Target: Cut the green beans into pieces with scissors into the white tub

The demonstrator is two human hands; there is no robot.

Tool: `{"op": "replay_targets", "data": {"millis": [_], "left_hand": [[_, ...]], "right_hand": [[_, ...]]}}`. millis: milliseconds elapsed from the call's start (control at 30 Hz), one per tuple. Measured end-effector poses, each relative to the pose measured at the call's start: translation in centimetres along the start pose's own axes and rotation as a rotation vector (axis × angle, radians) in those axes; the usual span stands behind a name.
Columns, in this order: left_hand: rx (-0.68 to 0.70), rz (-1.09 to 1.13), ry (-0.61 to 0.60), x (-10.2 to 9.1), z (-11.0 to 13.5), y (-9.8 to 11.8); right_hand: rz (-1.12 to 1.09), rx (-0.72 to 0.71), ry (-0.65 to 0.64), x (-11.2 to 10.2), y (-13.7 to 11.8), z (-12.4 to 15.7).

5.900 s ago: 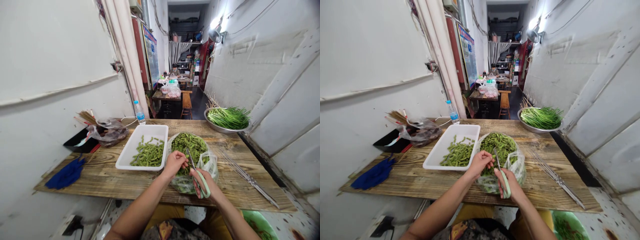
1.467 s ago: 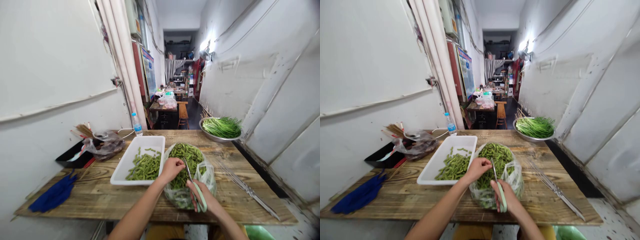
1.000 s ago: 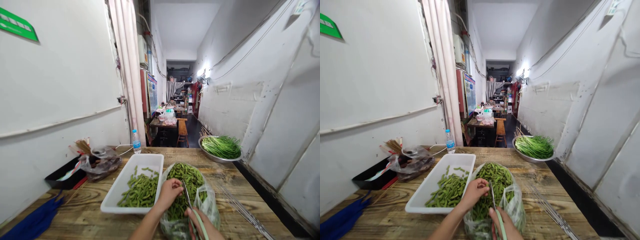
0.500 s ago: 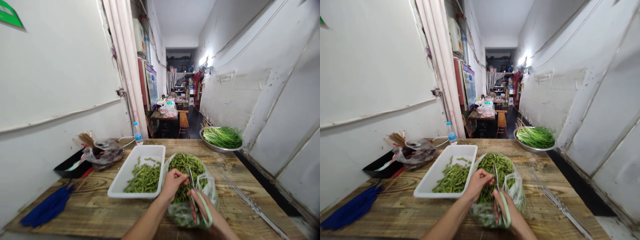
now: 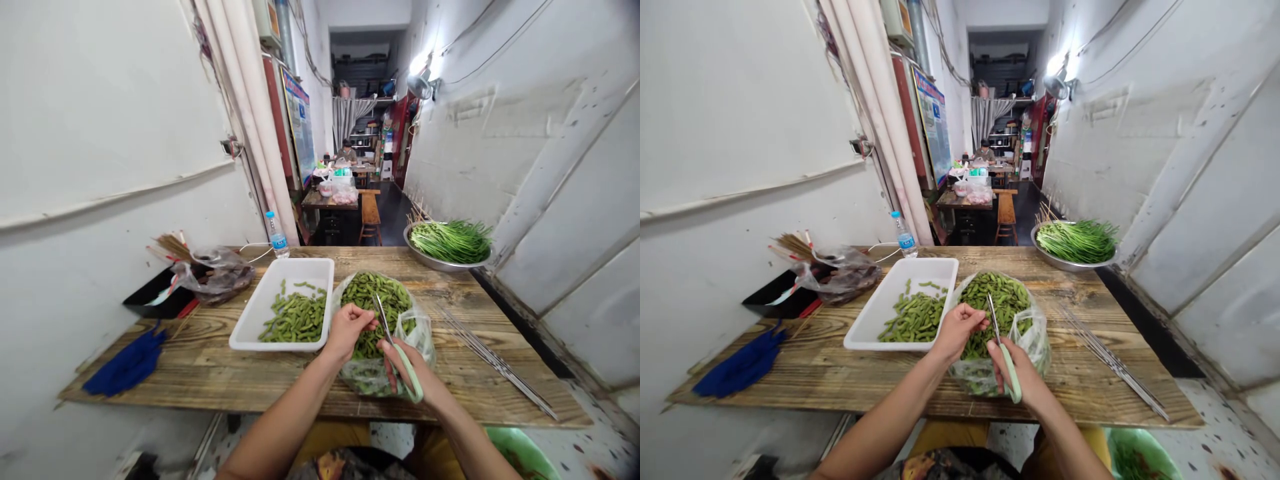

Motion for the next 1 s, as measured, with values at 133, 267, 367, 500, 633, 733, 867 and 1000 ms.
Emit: {"op": "replay_targets", "data": {"millis": [133, 267, 367, 500, 633, 733, 867, 1000], "left_hand": [[0.017, -0.038, 0.035, -0.4, 0.1, 0.3], [0.007, -0.097, 0.054, -0.8, 0.1, 0.4], [0.005, -0.089, 0.039, -0.8, 0.2, 0.3], [-0.011, -0.073, 0.022, -0.6, 0.1, -0.3], [-0.036, -0.165, -0.005, -2.1, -0.1, -0.3], [0.054, -0.572, 0.212, -6.4, 0.6, 2.9], [0.046, -1.275, 0.508, -8.9, 1.2, 7.3], [0.072, -1.507, 0.108, -3.8, -2.9, 5.3]], "right_hand": [[0.035, 0.006, -0.028, 0.3, -0.7, 0.2], [0.096, 0.001, -0.048, 0.1, -0.5, 0.1], [0.135, -0.011, -0.063, 0.0, -0.5, 0.1], [0.115, 0.036, -0.061, 0.2, 0.0, -0.2], [-0.006, 0.14, -0.032, 0.3, 1.8, -0.6], [-0.133, 0.11, -0.006, -0.1, 2.2, -0.6], [-0.34, 0.089, -0.1, 0.2, 2.1, -0.2], [-0.429, 0.063, -0.133, 0.3, 2.3, -0.1]]}}
Point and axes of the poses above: each hand's wrist, its own z-axis away from the middle knuckle, its own x-axis out of the palm, y = z × x, the point moved 8 cm from there along -z, towards the middle knuckle, and after that the axes turned 14 degrees about -y, right-handed, at the moved point
